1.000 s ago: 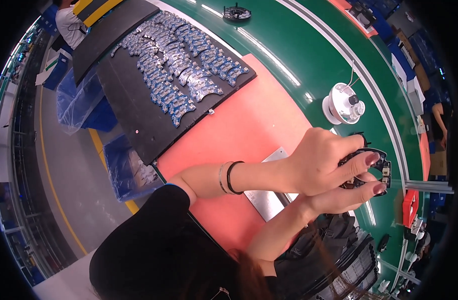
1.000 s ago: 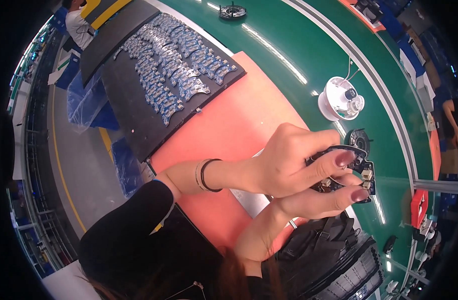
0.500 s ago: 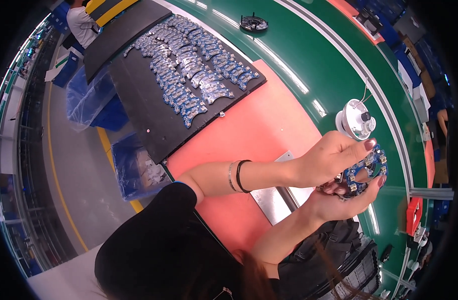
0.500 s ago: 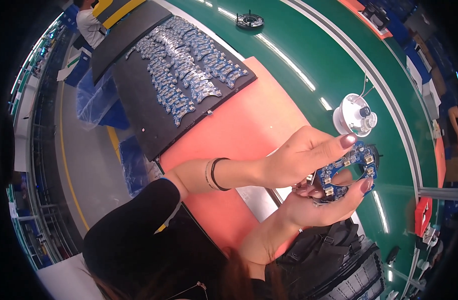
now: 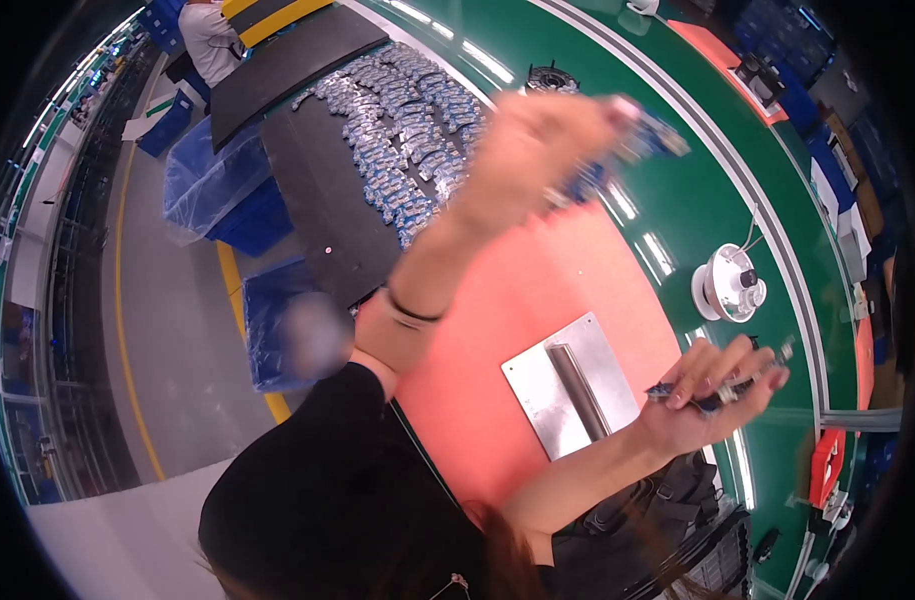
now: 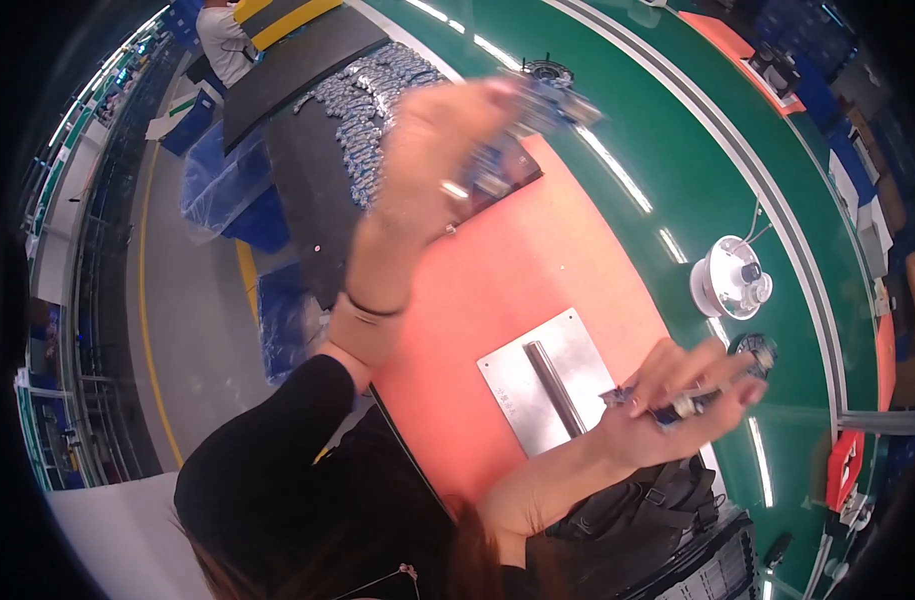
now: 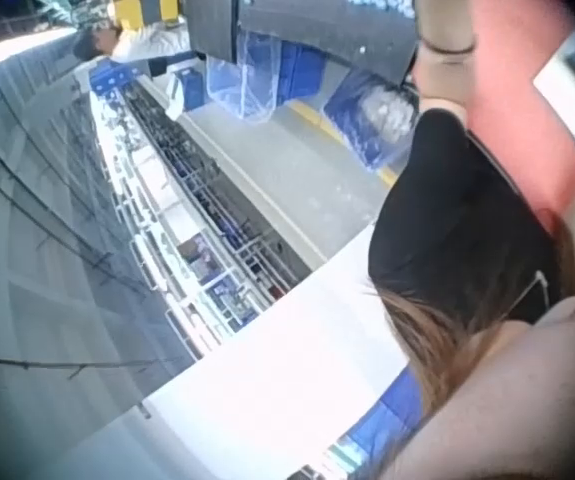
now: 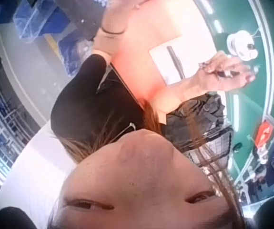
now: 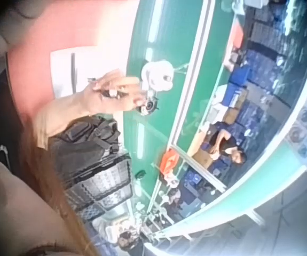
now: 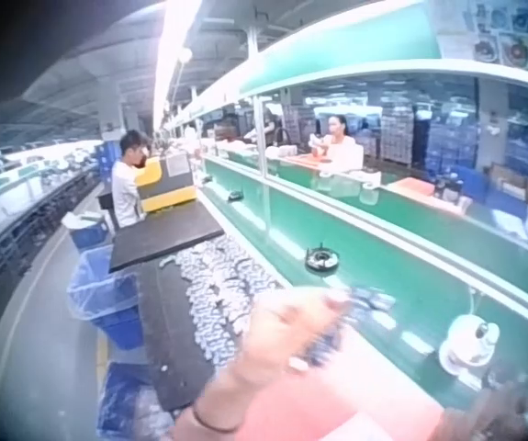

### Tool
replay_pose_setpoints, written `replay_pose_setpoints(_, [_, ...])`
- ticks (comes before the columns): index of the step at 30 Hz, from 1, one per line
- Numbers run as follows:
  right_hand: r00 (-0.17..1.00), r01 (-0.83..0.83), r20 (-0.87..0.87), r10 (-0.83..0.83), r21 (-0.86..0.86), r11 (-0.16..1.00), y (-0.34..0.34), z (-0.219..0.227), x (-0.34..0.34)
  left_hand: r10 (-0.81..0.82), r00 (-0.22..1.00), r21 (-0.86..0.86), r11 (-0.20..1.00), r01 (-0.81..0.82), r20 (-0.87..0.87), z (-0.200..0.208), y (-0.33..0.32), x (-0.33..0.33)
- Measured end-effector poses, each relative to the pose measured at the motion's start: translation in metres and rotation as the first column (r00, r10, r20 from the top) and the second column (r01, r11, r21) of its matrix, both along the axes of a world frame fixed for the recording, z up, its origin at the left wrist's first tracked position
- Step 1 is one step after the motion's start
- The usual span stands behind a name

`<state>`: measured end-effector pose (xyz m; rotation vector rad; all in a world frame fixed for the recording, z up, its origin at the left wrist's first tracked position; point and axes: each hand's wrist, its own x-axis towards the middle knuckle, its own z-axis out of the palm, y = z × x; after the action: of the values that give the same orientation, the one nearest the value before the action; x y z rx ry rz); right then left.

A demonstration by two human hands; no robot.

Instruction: The recorder uses cutting pliers to separate small LED circuit boards from a larger frame and organizes the individual components on a tray.

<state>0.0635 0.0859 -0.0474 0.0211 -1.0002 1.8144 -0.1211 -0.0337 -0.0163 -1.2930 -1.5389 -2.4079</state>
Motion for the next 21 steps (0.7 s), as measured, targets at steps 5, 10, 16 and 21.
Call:
replay_pose_setpoints(5, [0.915,0.030,0.389,-0.104,0.192,0.981,-0.061,-0.006,-0.040,0.559,0.826,-0.360,0.788,-0.499,0.077,-0.009,-0.136,-0.046])
replay_pose_setpoints(10, [0.848,-0.392,0.530,-0.002,0.629,0.671,-0.149,-0.045,-0.083,0.681,0.731,-0.569,0.619,-0.541,0.045,-0.090,-0.232,-0.070])
replay_pose_setpoints(16, [0.837,-0.486,0.547,-0.038,0.772,0.409,-0.196,-0.090,-0.114,0.532,0.844,-0.785,0.495,-0.373,-0.066,-0.134,-0.272,-0.100])
replay_pose_setpoints(21, [0.816,-0.496,0.559,-0.148,0.809,0.316,-0.208,-0.100,-0.164,0.390,0.883,-0.864,0.315,-0.393,-0.260,-0.138,-0.267,-0.119])
